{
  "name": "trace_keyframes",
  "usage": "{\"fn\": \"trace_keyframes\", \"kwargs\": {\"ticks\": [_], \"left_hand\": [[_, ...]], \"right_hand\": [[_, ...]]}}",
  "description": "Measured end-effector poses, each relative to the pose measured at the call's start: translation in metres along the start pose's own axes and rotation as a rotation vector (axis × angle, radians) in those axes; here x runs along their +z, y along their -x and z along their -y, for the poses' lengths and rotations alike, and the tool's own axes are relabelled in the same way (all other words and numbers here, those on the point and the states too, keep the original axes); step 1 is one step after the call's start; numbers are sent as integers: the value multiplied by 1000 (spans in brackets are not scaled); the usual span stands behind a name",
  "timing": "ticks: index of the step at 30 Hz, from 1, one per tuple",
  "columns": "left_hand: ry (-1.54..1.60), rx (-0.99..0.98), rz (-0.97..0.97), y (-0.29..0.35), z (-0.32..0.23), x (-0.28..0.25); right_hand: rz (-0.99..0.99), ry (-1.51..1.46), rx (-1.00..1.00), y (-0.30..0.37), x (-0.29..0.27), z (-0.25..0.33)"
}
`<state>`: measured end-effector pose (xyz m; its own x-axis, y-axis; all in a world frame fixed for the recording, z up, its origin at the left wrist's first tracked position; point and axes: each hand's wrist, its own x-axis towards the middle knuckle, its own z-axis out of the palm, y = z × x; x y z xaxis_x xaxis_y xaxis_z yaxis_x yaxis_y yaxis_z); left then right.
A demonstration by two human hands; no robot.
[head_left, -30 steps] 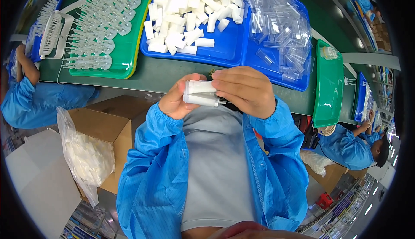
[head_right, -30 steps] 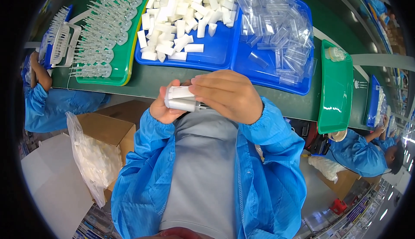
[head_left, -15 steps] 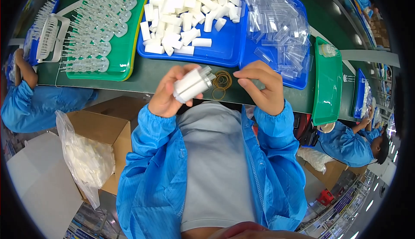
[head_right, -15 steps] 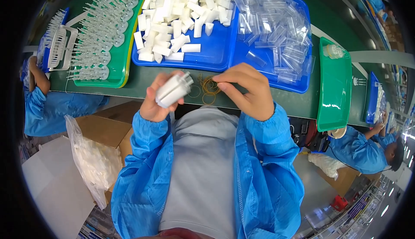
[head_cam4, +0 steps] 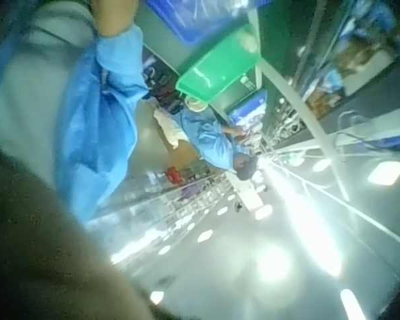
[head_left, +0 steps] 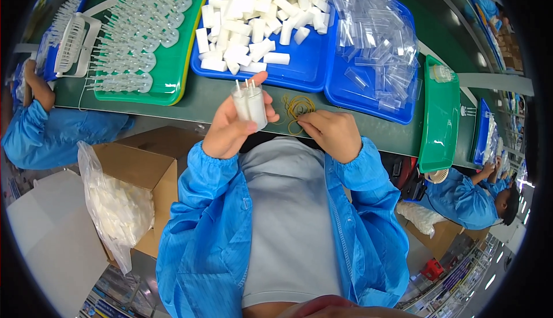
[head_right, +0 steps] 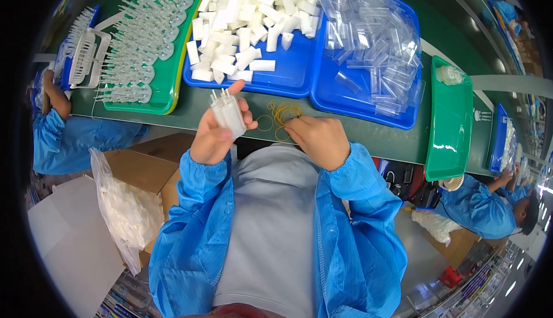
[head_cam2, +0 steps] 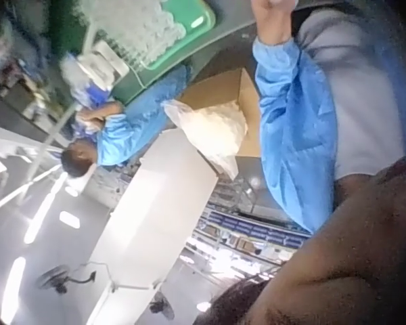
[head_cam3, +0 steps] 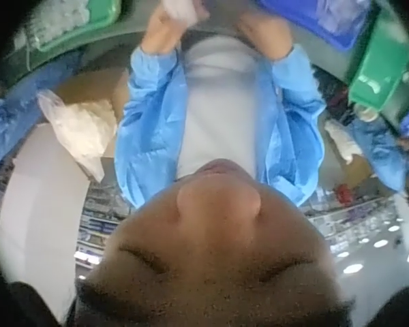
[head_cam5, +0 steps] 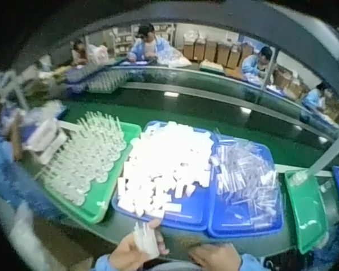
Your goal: The person assembles components by fitting foam pieces onto plastic pronged bases and secures each assembled bundle with a rubber band by hand.
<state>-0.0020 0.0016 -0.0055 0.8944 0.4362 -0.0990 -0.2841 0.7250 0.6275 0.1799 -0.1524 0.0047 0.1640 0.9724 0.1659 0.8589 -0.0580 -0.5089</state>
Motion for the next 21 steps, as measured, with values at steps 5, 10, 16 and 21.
{"fn": "trace_keyframes", "kwargs": {"ticks": [5,10,16,21], "left_hand": [[-291,20,-152,2,5,6],[-451,71,-139,1,2,16],[-571,89,-128,0,3,19],[-580,86,-123,0,3,22]], "right_hand": [[-103,-110,48,3,-3,3],[-91,-526,260,0,-20,7],[-259,-1189,414,4,-13,4],[-352,-1131,388,0,-16,0]]}}
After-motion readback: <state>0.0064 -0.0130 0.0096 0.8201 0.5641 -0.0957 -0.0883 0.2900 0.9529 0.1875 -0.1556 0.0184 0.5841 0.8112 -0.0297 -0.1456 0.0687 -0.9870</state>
